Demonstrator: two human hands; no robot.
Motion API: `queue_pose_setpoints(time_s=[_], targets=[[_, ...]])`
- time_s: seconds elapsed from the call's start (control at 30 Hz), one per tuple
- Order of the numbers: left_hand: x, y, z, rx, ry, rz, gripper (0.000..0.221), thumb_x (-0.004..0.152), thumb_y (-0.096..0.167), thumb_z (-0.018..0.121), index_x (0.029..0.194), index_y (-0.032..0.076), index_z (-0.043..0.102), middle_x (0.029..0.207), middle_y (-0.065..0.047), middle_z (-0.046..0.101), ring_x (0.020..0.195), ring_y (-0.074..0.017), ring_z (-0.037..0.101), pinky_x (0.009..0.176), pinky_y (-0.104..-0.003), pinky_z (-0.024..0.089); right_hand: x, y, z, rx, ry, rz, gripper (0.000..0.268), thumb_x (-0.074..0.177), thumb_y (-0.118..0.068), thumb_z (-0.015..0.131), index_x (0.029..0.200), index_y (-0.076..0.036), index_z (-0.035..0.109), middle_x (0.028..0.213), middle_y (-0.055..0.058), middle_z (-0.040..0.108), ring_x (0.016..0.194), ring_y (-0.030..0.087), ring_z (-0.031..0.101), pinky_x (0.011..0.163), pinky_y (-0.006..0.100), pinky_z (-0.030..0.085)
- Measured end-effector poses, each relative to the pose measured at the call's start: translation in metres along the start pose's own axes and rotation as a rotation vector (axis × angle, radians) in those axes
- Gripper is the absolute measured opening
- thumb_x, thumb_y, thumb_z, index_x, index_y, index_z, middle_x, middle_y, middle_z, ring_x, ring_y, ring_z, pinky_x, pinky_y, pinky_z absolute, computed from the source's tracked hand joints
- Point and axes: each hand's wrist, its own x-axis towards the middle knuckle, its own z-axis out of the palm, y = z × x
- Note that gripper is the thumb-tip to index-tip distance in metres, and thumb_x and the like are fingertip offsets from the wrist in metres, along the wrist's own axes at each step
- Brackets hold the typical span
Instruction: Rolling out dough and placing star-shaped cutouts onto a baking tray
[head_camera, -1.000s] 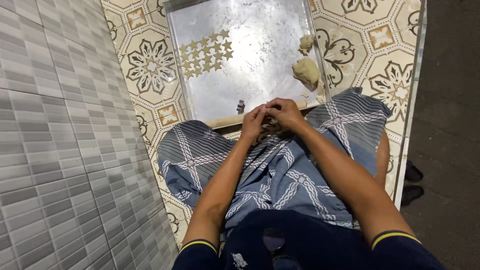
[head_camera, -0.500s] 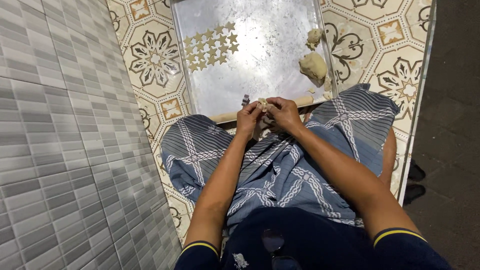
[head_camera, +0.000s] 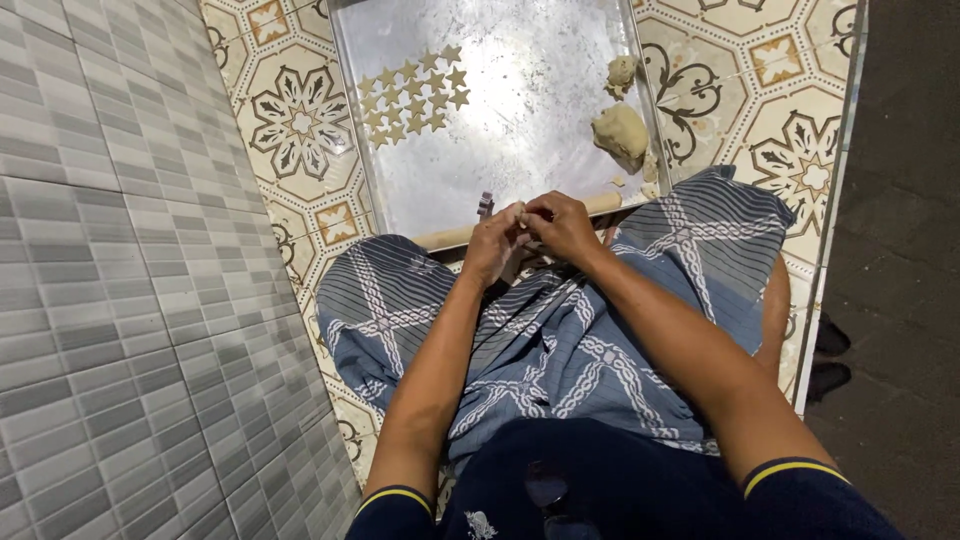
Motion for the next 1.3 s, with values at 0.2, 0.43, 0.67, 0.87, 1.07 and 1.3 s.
queue_pose_setpoints(time_s=[0.2, 0.43, 0.67, 0.87, 1.07, 1.3], targets=[[0.021, -0.025, -0.029, 0.033, 0.201, -0.061, 0.019, 0.089, 0.011, 0.075, 0.106, 0.002, 0.075, 0.088, -0.014, 0.073, 0.078, -0.0217, 0.069, 0.074, -0.040, 0.065, -0.006, -0.010, 0.014, -0.077, -0.041, -0.079, 0.021, 0.089, -0.006, 0.079, 0.109, -0.012, 0.079, 0.092, 0.010, 0.073, 0.087, 0.031, 0.073, 0.075, 0.038, 0.059], [0.025, -0.026, -0.036, 0.252, 0.236, 0.035, 0.002, 0.080, 0.006, 0.075, 0.081, 0.006, 0.073, 0.064, -0.011, 0.067, 0.055, -0.0198, 0.070, 0.048, -0.032, 0.058, -0.002, -0.033, -0.003, -0.244, -0.266, -0.207, 0.034, 0.093, -0.007, 0.074, 0.127, -0.007, 0.067, 0.097, 0.018, 0.068, 0.092, 0.041, 0.070, 0.076, 0.051, 0.057], [0.014, -0.023, -0.027, 0.172, -0.001, 0.087, 0.043, 0.093, 0.000, 0.074, 0.135, 0.000, 0.063, 0.106, -0.013, 0.075, 0.096, -0.0166, 0.073, 0.084, -0.031, 0.064, 0.001, 0.013, 0.007, -0.157, -0.105, -0.165, 0.022, 0.095, -0.007, 0.072, 0.117, -0.009, 0.071, 0.092, 0.011, 0.068, 0.089, 0.036, 0.071, 0.077, 0.044, 0.058], [0.017, -0.022, -0.031, 0.186, 0.142, 0.078, 0.027, 0.093, 0.012, 0.078, 0.119, 0.004, 0.074, 0.091, -0.010, 0.078, 0.081, -0.0129, 0.074, 0.074, -0.027, 0.064, -0.007, -0.019, 0.009, -0.128, -0.068, -0.173, 0.021, 0.100, -0.013, 0.070, 0.120, -0.009, 0.073, 0.095, 0.012, 0.070, 0.092, 0.035, 0.072, 0.077, 0.043, 0.058], [0.017, -0.022, -0.027, 0.080, 0.090, 0.055, 0.026, 0.099, 0.013, 0.071, 0.124, 0.003, 0.072, 0.096, -0.015, 0.078, 0.088, -0.0187, 0.075, 0.081, -0.035, 0.064, -0.001, -0.028, 0.005, -0.331, -0.024, -0.380, 0.018, 0.098, -0.012, 0.072, 0.116, -0.009, 0.074, 0.087, 0.009, 0.068, 0.084, 0.033, 0.071, 0.071, 0.042, 0.058], [0.000, -0.016, -0.013, 0.278, 0.053, 0.126, 0.028, 0.097, 0.015, 0.076, 0.124, 0.006, 0.074, 0.104, -0.013, 0.078, 0.095, -0.0142, 0.072, 0.087, -0.032, 0.061, -0.004, 0.000, 0.006, 0.068, -0.045, -0.068, 0.007, 0.104, -0.013, 0.069, 0.105, -0.008, 0.074, 0.083, 0.010, 0.069, 0.082, 0.031, 0.071, 0.071, 0.040, 0.057]])
